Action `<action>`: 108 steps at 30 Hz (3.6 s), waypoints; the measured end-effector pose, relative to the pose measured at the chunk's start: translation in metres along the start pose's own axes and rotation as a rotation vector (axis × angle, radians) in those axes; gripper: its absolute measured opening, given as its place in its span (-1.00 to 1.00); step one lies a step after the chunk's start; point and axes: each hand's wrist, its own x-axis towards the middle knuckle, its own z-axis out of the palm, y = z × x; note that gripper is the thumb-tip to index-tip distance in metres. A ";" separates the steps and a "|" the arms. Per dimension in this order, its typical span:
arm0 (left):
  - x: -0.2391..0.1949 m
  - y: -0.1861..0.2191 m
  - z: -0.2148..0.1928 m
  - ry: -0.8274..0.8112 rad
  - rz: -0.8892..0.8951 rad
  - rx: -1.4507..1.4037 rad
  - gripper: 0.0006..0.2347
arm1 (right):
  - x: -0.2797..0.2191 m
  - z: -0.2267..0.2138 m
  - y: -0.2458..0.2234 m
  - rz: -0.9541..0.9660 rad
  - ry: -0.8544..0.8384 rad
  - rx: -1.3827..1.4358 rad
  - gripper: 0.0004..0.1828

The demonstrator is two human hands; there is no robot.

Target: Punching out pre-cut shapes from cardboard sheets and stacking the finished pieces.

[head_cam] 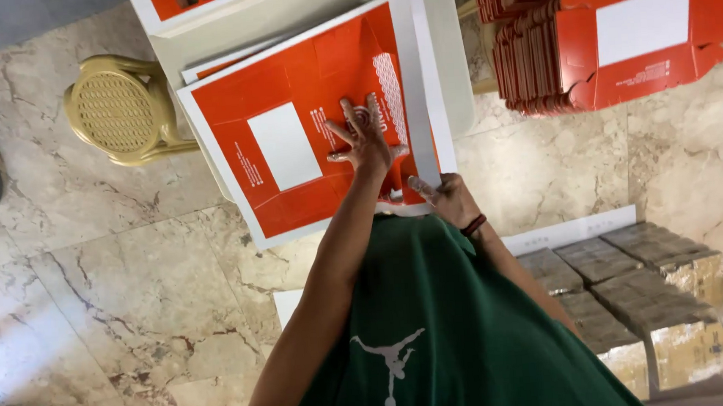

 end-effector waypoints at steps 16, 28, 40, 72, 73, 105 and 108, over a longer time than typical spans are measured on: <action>0.024 -0.011 -0.100 -0.111 0.387 0.428 0.06 | 0.312 -0.070 0.024 0.358 -0.248 0.260 -0.29; 0.060 -0.021 -0.034 -0.187 0.407 0.508 -0.38 | 0.240 -0.008 -0.149 -0.489 -0.420 -0.423 -0.43; 0.101 -0.065 -0.045 -0.121 0.633 -0.009 -0.24 | 0.109 -0.062 0.054 0.578 -0.209 0.139 -0.43; -0.013 -0.079 -0.023 -0.258 0.689 0.622 0.07 | 0.008 0.212 0.083 0.463 0.551 0.778 -0.16; -0.015 -0.080 -0.022 -0.234 0.675 0.648 0.02 | 0.001 0.209 0.075 0.390 0.526 0.630 -0.19; -0.016 -0.183 -0.071 -0.240 0.839 0.588 -0.13 | 0.007 0.223 0.150 0.431 0.400 0.999 -0.33; -0.028 -0.219 -0.080 -0.258 0.790 0.625 0.04 | -0.007 0.248 0.103 0.589 0.216 1.016 -0.43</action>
